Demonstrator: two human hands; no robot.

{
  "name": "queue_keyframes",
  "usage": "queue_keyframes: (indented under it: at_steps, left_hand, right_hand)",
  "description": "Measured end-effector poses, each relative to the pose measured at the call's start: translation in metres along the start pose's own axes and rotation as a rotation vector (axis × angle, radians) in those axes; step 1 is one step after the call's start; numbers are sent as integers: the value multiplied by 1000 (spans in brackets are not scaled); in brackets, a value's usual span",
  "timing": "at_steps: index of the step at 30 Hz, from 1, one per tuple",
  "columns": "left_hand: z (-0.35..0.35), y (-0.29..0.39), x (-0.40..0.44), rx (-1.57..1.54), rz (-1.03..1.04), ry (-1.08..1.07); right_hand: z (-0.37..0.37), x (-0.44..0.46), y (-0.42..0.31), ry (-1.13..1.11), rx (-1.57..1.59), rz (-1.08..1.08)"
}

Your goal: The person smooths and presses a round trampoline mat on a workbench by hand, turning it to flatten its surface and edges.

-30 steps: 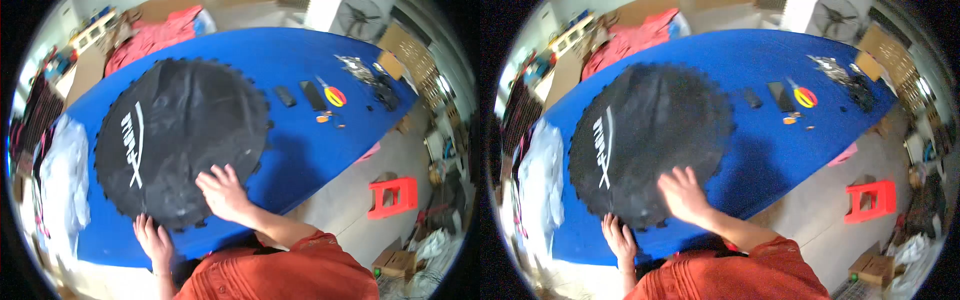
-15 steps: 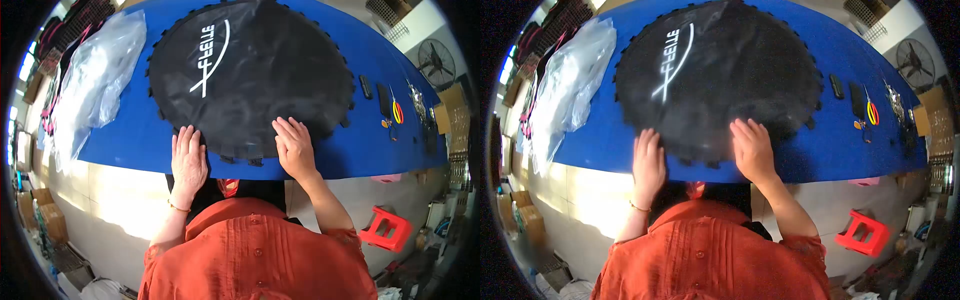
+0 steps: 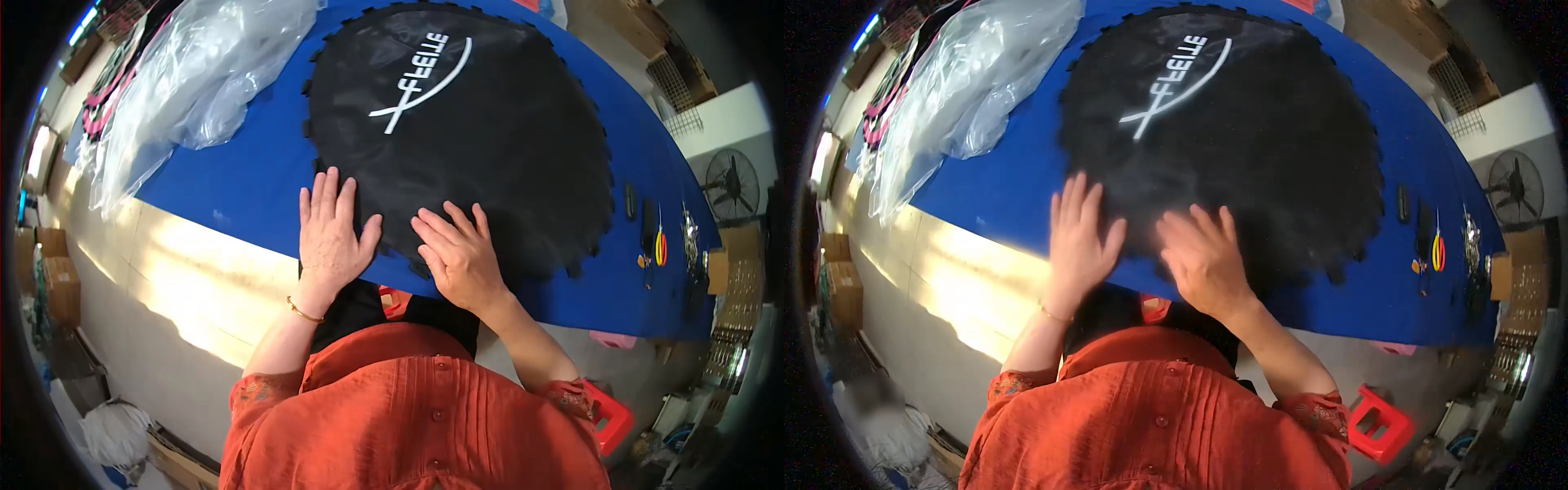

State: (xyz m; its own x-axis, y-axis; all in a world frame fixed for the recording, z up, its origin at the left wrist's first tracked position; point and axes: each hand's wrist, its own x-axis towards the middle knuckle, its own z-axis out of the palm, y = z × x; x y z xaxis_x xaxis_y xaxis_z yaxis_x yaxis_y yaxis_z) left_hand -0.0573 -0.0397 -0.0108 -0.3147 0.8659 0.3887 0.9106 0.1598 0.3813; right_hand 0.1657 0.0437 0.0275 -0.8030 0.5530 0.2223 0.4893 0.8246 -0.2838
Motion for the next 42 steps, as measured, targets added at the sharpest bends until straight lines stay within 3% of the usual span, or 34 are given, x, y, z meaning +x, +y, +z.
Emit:
queue_keyframes:
  at_steps: [8,18,24,34,42]
  left_hand:
    - [0,-3,2,-19,-30,-11]
    - [3,-4,1,-30,-33,-14]
    - [2,-3,7,-91,-70,-69]
    - [13,-3,1,-134,-55,104]
    - [13,-2,-1,-158,-40,135]
  right_hand:
    - [10,42,-8,-67,-8,-75]
    - [56,149,9,3,-95,-207]
    - [64,209,17,-53,-215,-154]
    - [43,137,-5,-148,-186,-184]
    - [45,157,-1,-188,-203,-123]
